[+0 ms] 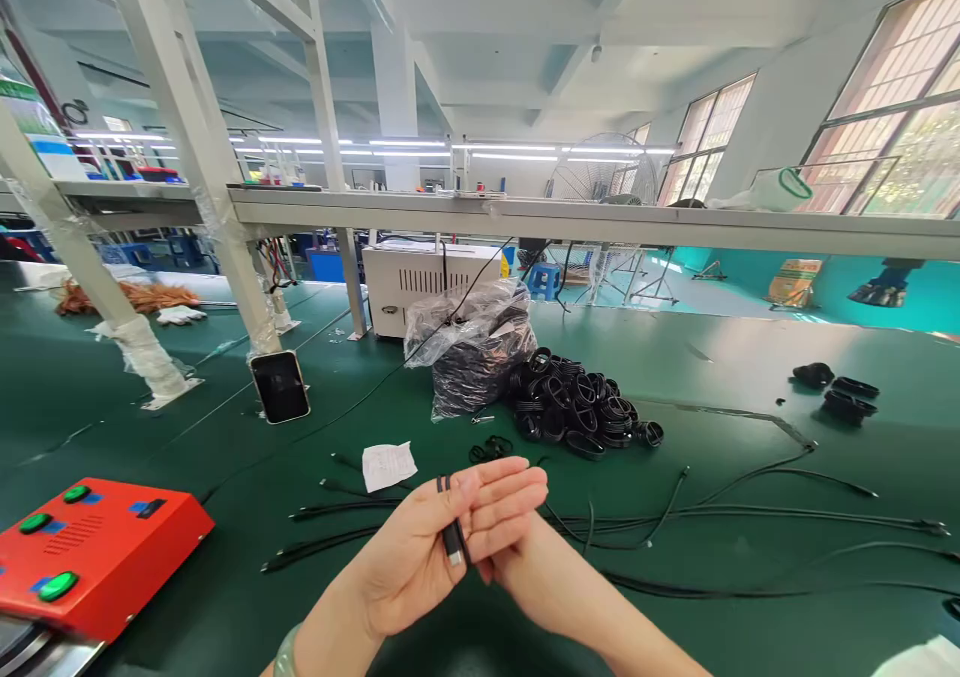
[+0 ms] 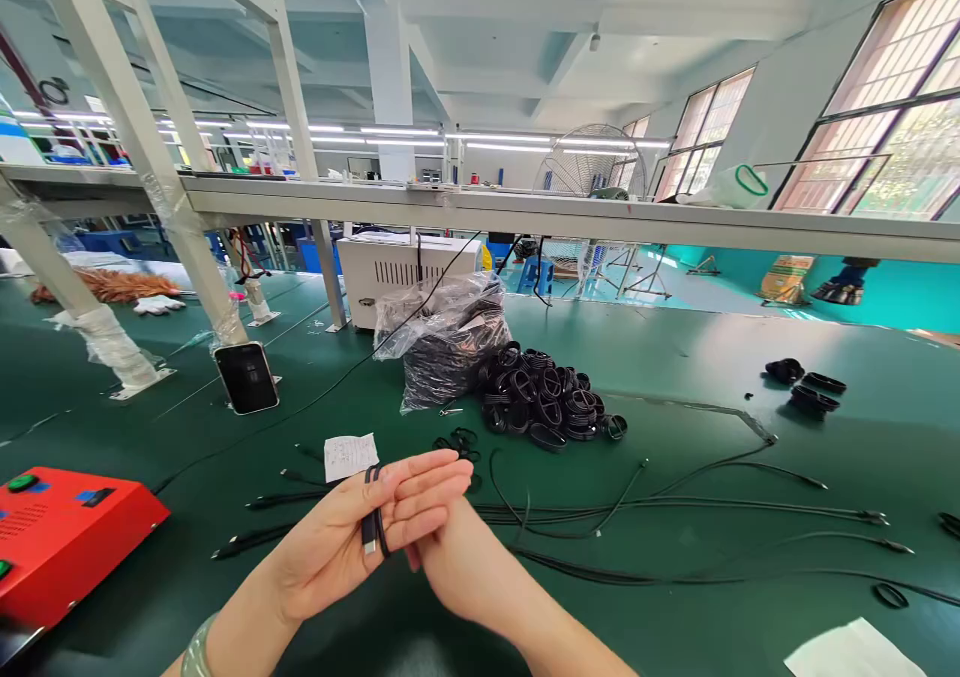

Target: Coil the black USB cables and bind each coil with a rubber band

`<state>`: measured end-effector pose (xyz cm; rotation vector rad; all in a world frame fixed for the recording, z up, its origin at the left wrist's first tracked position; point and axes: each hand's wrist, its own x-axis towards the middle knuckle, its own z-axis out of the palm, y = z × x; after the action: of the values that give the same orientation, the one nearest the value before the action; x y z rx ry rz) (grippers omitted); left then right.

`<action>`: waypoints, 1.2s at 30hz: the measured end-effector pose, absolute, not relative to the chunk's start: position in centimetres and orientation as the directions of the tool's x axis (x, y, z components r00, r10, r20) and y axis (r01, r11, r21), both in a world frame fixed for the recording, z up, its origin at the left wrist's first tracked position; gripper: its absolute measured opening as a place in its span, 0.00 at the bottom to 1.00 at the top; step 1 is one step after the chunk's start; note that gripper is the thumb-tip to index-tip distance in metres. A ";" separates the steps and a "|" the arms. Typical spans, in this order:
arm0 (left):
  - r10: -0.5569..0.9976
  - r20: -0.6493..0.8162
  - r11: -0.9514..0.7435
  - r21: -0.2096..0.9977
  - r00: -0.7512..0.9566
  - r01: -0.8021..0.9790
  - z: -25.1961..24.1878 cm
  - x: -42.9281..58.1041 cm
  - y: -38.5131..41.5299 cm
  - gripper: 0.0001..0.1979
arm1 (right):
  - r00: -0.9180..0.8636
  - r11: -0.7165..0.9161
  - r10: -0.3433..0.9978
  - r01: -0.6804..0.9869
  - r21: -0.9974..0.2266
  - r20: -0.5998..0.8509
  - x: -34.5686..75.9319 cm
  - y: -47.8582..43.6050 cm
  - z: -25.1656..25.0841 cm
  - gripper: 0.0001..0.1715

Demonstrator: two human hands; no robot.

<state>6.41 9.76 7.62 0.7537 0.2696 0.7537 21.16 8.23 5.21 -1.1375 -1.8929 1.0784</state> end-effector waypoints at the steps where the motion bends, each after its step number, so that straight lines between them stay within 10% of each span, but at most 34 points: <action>1: 0.720 0.041 0.479 0.692 0.693 -0.539 7.8 6.3 9.8 0.18 | -0.388 0.273 0.916 0.416 -0.867 0.102 21.0 7.5 5.3 0.14; 15: 0.838 -0.056 0.353 0.814 0.543 -0.460 6.6 5.4 11.1 0.21 | -0.529 0.544 0.839 0.814 -0.205 0.129 22.1 4.4 7.2 0.04; 26: 0.368 -0.071 0.431 0.897 0.927 -0.102 4.8 4.9 11.1 0.17 | -0.598 0.706 0.702 0.516 -0.485 0.387 25.3 7.4 9.3 0.05; 36: 0.440 -0.079 0.483 0.860 0.895 -0.162 6.7 5.5 9.7 0.21 | -0.334 0.432 0.872 0.178 -0.884 0.359 23.2 9.6 6.9 0.08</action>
<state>5.52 9.68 6.69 1.0039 0.3073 0.3737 23.21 9.60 6.90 -0.9047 -1.7793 0.9605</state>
